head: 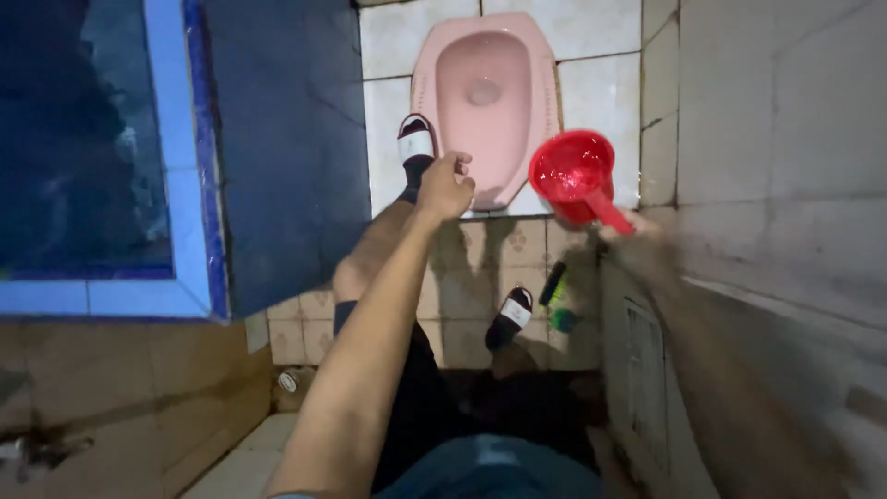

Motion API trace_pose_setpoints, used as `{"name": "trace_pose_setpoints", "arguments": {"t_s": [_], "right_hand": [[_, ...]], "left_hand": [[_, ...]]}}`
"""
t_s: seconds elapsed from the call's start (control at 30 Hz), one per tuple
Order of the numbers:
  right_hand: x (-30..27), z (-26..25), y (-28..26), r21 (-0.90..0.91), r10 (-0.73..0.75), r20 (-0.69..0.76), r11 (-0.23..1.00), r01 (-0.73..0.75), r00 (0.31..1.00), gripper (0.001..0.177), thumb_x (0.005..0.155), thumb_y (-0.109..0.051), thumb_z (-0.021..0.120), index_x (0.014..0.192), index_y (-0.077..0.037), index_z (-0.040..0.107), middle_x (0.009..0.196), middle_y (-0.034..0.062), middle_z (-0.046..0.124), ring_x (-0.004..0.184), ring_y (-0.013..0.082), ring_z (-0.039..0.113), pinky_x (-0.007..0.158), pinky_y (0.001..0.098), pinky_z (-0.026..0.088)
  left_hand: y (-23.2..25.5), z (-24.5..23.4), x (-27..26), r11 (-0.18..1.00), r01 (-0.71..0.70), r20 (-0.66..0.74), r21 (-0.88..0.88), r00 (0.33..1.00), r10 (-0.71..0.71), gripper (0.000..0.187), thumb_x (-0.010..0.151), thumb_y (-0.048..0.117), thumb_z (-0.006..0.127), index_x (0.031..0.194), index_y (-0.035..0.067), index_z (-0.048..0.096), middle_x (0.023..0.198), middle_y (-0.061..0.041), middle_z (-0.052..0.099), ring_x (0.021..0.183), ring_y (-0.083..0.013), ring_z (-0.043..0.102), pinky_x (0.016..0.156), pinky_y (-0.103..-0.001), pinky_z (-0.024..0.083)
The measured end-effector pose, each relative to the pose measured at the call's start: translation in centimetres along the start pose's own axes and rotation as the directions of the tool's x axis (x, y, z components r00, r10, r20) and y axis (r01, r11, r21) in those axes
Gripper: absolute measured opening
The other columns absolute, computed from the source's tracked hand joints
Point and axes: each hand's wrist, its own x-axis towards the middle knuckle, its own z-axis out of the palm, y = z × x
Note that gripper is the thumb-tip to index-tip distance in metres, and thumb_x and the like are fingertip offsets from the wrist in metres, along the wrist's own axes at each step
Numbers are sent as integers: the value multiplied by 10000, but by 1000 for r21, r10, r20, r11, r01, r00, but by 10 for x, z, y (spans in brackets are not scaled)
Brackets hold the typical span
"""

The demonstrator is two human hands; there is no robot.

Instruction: Cleaning a squat toilet and associated water reservoir in a bathroom.

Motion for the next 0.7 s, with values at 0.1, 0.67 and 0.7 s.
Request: {"name": "trace_pose_setpoints", "arguments": {"t_s": [0.1,0.67,0.7], "right_hand": [[6,10,4,-173,41,-10,984,-42,999,493,898,-174,690,1389,-132,672,911,94,721,834,175,664,743,339,520],[114,67,106,-431,42,34,902,-23,999,563,812,-202,744,1361,-119,651,1033,221,738,883,328,748,794,401,578],[116,69,111,-440,51,28,897,-33,998,578,809,-205,749,1371,-119,645,1028,223,739,887,331,746,790,402,578]], "left_hand": [[-24,26,36,999,29,42,28,999,-30,370,800,118,677,1166,63,687,1024,-134,730,984,-305,708,886,-395,551],[-164,224,117,991,131,323,17,937,-129,268,869,89,608,1124,32,669,965,-199,726,904,-359,706,824,-431,560],[-170,236,119,991,129,324,-46,940,-107,248,880,87,608,1116,38,670,964,-191,729,898,-345,713,821,-420,565]]}}
